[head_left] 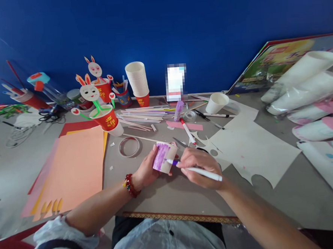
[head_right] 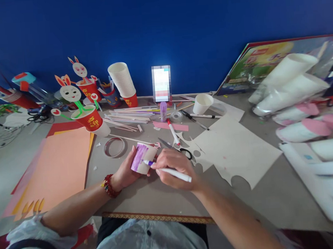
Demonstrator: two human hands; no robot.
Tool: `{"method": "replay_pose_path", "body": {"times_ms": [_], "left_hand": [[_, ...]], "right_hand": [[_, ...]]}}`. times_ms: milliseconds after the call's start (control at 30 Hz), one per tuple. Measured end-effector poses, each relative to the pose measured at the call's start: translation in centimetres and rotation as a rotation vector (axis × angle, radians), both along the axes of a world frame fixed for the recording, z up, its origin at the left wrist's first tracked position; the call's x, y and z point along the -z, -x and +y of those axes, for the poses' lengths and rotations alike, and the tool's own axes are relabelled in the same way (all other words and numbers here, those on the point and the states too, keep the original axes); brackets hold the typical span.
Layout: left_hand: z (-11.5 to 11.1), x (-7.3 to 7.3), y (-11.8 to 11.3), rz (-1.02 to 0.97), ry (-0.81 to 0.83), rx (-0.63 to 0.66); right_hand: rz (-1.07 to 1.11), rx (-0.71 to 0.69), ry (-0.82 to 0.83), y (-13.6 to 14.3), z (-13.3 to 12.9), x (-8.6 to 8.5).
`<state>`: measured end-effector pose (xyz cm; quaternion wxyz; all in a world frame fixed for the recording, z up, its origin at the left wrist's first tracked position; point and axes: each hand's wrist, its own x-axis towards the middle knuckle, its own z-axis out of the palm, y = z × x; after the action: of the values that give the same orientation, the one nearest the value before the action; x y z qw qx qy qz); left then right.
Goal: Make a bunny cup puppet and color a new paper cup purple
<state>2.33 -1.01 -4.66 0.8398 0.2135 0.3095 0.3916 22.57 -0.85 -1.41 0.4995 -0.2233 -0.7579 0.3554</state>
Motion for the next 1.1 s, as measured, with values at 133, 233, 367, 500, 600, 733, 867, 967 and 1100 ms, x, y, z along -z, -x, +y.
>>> {"method": "replay_pose_path", "body": {"times_ms": [133,233,367,500,600,733,867,967,1100], "left_hand": [[0.01,0.07,0.02,-0.006,-0.010,0.015],[-0.02,0.00,-0.01,-0.016,-0.024,0.007],[-0.02,-0.10,-0.02,-0.010,-0.021,0.016],[-0.04,-0.18,-0.03,-0.002,-0.003,0.010],[-0.07,-0.20,-0.04,0.004,-0.014,0.001],[0.03,-0.11,-0.03,-0.017,-0.012,0.015],[0.07,-0.04,-0.06,-0.005,-0.010,0.009],[0.03,-0.12,-0.09,0.001,-0.006,-0.005],[0.00,-0.19,-0.08,0.005,-0.004,0.007]], "right_hand": [[0.017,0.118,0.046,-0.33,0.19,0.27],[-0.009,-0.005,0.025,-0.32,0.21,0.39],[0.009,0.073,0.030,-0.46,0.33,0.55],[0.013,0.077,0.042,-0.53,0.40,0.49],[-0.017,-0.062,0.025,-0.45,0.34,0.33],[0.017,0.077,0.035,-0.61,0.46,0.44],[0.017,0.005,0.044,-0.33,0.22,0.68],[-0.006,-0.128,0.037,0.03,-0.13,0.67],[0.013,-0.018,0.044,0.11,-0.17,0.50]]}}
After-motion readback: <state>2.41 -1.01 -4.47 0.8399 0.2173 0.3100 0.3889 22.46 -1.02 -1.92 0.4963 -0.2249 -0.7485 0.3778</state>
